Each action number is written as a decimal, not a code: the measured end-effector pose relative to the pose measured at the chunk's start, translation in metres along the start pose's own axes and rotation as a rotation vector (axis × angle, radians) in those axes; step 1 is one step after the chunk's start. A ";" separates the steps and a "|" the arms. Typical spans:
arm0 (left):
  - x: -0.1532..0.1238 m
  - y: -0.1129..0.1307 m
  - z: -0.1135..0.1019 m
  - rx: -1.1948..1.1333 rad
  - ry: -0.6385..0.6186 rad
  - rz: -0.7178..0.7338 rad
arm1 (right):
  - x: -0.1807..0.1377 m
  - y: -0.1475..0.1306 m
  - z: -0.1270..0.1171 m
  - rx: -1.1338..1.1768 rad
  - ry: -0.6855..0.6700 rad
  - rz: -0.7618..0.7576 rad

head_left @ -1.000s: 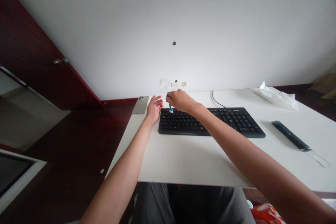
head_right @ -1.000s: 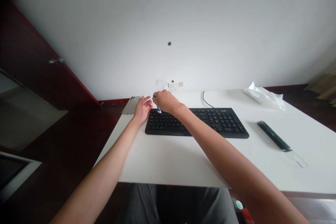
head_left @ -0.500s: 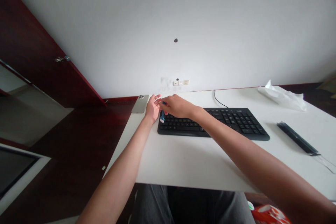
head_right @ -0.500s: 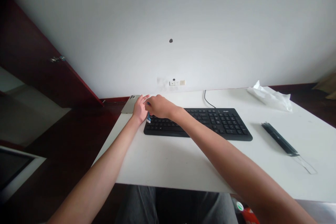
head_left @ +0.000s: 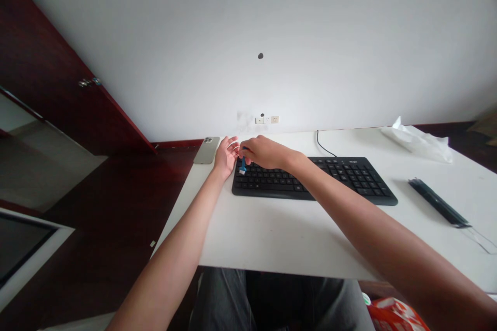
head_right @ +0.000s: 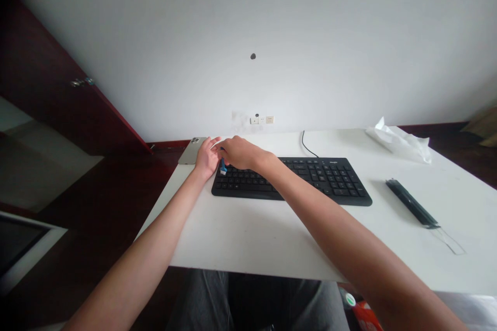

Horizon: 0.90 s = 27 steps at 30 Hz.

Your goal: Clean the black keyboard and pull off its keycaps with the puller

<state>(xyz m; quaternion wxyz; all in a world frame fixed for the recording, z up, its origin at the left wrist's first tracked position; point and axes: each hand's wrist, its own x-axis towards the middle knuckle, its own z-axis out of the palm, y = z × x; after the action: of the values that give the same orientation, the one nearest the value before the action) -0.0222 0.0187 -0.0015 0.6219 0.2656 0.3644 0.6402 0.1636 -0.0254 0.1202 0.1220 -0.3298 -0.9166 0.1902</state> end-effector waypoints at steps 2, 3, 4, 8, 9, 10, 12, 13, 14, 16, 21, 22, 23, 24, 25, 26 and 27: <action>-0.001 0.001 0.001 -0.013 -0.012 0.004 | -0.004 0.001 -0.008 -0.096 -0.112 0.075; -0.002 0.001 0.001 -0.017 -0.016 0.008 | -0.006 0.001 -0.011 -0.146 -0.136 0.111; -0.003 0.001 0.001 -0.019 -0.018 0.011 | -0.008 0.002 -0.015 -0.193 -0.139 0.135; -0.003 0.000 0.001 -0.019 -0.029 0.017 | -0.012 -0.001 -0.021 -0.260 -0.103 0.121; -0.003 0.000 0.001 -0.019 -0.028 0.019 | -0.012 -0.002 -0.022 -0.245 -0.118 0.120; -0.002 -0.001 0.001 -0.018 -0.025 0.020 | -0.013 -0.003 -0.023 -0.223 -0.146 0.134; -0.001 -0.001 0.000 -0.014 -0.018 0.023 | -0.015 -0.004 -0.027 -0.180 -0.223 0.192; -0.001 -0.001 0.000 -0.014 -0.016 0.025 | -0.016 -0.004 -0.029 -0.164 -0.254 0.224; -0.001 -0.001 0.000 -0.013 -0.016 0.027 | -0.017 -0.004 -0.031 -0.158 -0.269 0.246; -0.001 -0.001 -0.001 -0.013 -0.023 0.028 | -0.019 -0.003 -0.035 -0.168 -0.245 0.245; -0.001 -0.001 0.000 -0.010 -0.014 0.022 | -0.020 -0.005 -0.037 -0.092 -0.262 0.192; -0.001 -0.001 0.000 -0.008 -0.011 0.025 | -0.020 -0.006 -0.037 -0.074 -0.301 0.206; -0.001 -0.001 0.000 -0.006 -0.010 0.028 | -0.020 -0.007 -0.037 -0.069 -0.328 0.221; -0.001 -0.001 0.000 -0.003 -0.011 0.030 | -0.020 -0.008 -0.037 -0.071 -0.336 0.230; 0.000 -0.001 0.000 0.000 -0.015 0.031 | -0.020 -0.009 -0.037 -0.074 -0.326 0.228; 0.000 -0.001 0.000 0.003 -0.019 0.031 | -0.020 -0.010 -0.036 -0.068 -0.306 0.216; 0.000 -0.002 -0.001 0.006 -0.022 0.032 | -0.020 -0.011 -0.036 -0.056 -0.289 0.194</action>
<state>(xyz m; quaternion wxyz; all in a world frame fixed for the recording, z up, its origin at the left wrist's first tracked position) -0.0217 0.0189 -0.0032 0.6149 0.2805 0.3551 0.6458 0.1853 -0.0368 0.1554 -0.0393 -0.3893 -0.8933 0.2211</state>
